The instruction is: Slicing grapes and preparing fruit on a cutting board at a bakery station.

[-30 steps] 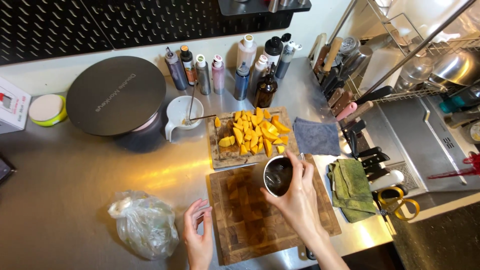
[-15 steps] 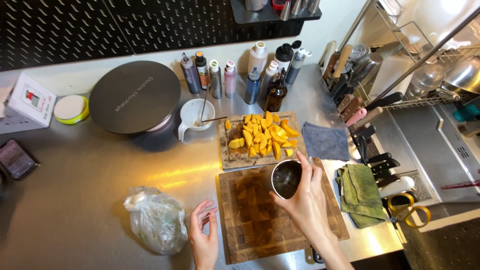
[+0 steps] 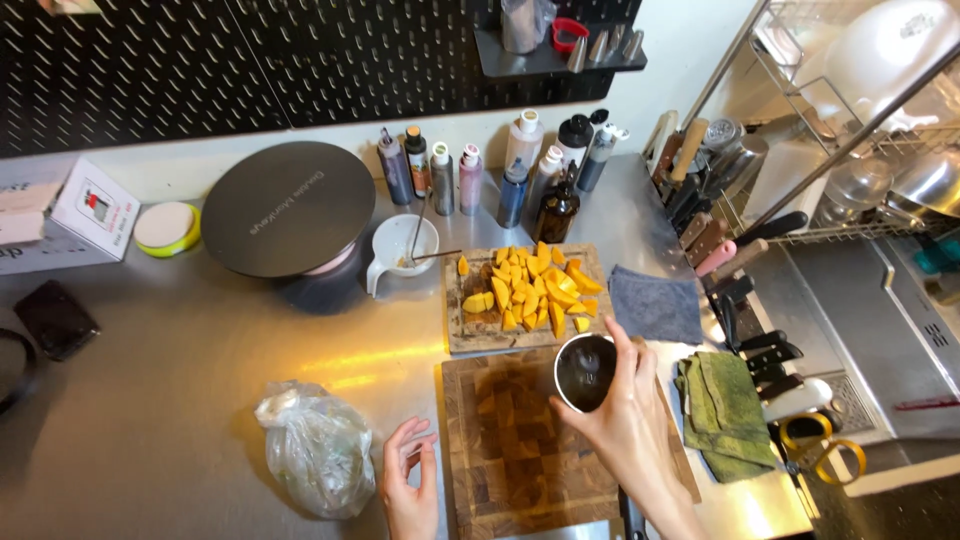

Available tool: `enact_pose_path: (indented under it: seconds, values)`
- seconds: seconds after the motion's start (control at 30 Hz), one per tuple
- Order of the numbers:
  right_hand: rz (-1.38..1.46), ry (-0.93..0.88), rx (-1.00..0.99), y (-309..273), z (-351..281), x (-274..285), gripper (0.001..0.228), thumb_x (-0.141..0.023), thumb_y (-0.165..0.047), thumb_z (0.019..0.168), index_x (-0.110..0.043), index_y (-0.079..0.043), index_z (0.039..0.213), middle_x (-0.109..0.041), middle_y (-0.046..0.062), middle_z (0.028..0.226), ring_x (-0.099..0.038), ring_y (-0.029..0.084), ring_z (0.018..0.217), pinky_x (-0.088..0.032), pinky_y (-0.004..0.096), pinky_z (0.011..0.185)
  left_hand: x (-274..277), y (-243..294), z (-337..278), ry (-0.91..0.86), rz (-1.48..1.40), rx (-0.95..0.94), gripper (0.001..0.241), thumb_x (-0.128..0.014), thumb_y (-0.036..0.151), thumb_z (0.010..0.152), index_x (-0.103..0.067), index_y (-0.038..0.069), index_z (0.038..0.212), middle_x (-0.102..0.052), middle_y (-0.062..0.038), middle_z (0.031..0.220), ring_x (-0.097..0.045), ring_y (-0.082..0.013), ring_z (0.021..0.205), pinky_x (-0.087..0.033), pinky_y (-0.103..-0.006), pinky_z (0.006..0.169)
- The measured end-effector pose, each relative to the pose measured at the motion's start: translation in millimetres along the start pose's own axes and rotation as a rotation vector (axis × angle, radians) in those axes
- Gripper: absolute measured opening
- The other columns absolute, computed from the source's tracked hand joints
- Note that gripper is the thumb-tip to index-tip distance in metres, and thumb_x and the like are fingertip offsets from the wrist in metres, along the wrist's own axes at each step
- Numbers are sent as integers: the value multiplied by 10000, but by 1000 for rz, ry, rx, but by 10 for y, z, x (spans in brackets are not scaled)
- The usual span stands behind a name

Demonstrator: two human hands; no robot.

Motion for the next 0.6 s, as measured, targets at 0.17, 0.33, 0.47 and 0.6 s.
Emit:
enact_pose_path:
  seconds: [0.17, 0.33, 0.47, 0.6]
  values:
    - [84, 43, 77, 20, 81, 24, 1180, -945, -281, 568, -329, -70, 1552, -509, 215, 1254, -594, 359, 1069, -516, 451, 909, -105, -29, 2, 51, -20, -29, 409, -640, 26, 897, -590, 26, 1302, -760, -110, 1166, -790, -178, 964, -615, -291, 844]
    - [39, -67, 99, 69, 256, -44, 1218, -961, -304, 539, -326, -115, 1561, -540, 180, 1285, -630, 345, 1097, -534, 449, 904, -160, -276, -19, 121, -39, -96, 418, -642, 33, 885, -596, 21, 1301, -770, -108, 1167, -806, -174, 929, -623, -272, 803]
    - [8, -141, 160, 4, 408, -187, 1258, -969, -291, 518, -303, -141, 1574, -510, 169, 1280, -644, 342, 1060, -568, 448, 850, -221, -132, -77, 217, 2, -96, 393, -644, 25, 871, -623, 27, 1263, -786, -100, 1145, -825, -161, 905, -635, -257, 758]
    - [55, -149, 255, -131, 599, -344, 1230, -960, -354, 531, -318, -97, 1549, -561, 190, 1339, -673, 337, 1112, -579, 444, 860, -193, -20, -175, 293, -6, -110, 388, -657, 23, 864, -625, 25, 1251, -786, -102, 1123, -828, -161, 880, -637, -250, 744]
Point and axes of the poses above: each hand's wrist, its own z-axis towards the middle knuckle, its own x-axis out of the back of the hand, y = z × x, the point moved 6 cm from there along z, towards the middle knuckle
